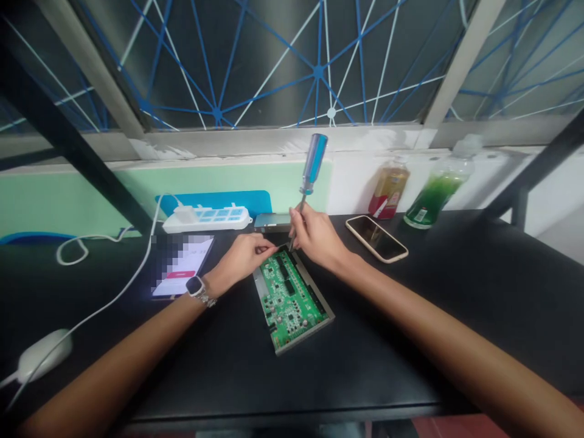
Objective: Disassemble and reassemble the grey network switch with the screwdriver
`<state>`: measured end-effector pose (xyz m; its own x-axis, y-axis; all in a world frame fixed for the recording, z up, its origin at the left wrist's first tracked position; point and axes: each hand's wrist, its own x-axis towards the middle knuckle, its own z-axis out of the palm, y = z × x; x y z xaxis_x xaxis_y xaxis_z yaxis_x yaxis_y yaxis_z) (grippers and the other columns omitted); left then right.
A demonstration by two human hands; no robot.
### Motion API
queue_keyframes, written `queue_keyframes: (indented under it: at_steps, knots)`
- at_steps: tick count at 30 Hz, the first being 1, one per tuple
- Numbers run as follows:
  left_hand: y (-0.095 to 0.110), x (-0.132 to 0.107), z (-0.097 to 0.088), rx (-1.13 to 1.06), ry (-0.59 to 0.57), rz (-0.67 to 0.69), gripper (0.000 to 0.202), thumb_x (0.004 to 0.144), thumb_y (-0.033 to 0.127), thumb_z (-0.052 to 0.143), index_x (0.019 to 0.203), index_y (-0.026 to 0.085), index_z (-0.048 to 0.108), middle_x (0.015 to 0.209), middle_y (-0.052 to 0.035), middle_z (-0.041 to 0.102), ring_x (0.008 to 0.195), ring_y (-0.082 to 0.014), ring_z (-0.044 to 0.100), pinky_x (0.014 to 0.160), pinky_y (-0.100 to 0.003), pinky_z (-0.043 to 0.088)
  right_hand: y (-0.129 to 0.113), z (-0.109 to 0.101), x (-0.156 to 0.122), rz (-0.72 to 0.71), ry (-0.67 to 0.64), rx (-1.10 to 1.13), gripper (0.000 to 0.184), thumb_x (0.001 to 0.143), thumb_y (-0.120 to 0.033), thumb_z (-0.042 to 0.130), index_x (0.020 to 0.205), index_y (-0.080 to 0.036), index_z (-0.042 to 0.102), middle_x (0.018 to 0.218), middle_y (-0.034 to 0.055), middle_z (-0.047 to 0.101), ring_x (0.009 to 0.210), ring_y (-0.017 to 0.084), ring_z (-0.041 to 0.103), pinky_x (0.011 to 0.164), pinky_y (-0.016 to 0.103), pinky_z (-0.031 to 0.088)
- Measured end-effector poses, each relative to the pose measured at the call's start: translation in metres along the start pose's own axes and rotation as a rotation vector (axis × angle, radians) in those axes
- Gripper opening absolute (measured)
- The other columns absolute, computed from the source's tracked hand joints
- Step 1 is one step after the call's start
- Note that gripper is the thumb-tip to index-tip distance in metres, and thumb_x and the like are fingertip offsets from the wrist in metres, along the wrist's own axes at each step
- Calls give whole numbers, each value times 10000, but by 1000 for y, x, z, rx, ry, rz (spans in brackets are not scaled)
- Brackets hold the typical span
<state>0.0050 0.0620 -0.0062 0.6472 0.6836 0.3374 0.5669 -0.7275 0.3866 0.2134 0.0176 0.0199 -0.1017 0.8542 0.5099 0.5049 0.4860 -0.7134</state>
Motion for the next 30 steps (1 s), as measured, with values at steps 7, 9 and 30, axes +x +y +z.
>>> queue_keyframes:
  at_steps: [7, 9, 30]
  knots:
    - [5, -8, 1, 31, 39, -46, 244, 913, 269, 558, 808, 166, 753, 742, -67, 670, 709, -186, 603, 658, -331, 448, -2, 27, 14, -74, -72, -143, 370, 1034, -498, 303, 856, -226, 479, 657, 26, 644, 572, 171, 629, 584, 326, 488]
    - [6, -8, 1, 28, 45, -55, 239, 907, 262, 565, 786, 165, 746, 736, -67, 669, 705, -188, 601, 657, -337, 451, -1, 29, 12, -70, -67, -146, 359, 1035, -491, 306, 858, -231, 479, 657, 28, 647, 576, 180, 632, 591, 338, 490]
    - [17, 5, 12, -497, 148, -77, 151, 895, 243, 636, 952, 163, 750, 958, -66, 774, 906, -207, 707, 847, -365, 531, -2, 18, 22, -50, -105, -48, 354, 957, -544, 483, 951, -209, 594, 879, 64, 660, 715, 195, 635, 633, 342, 509]
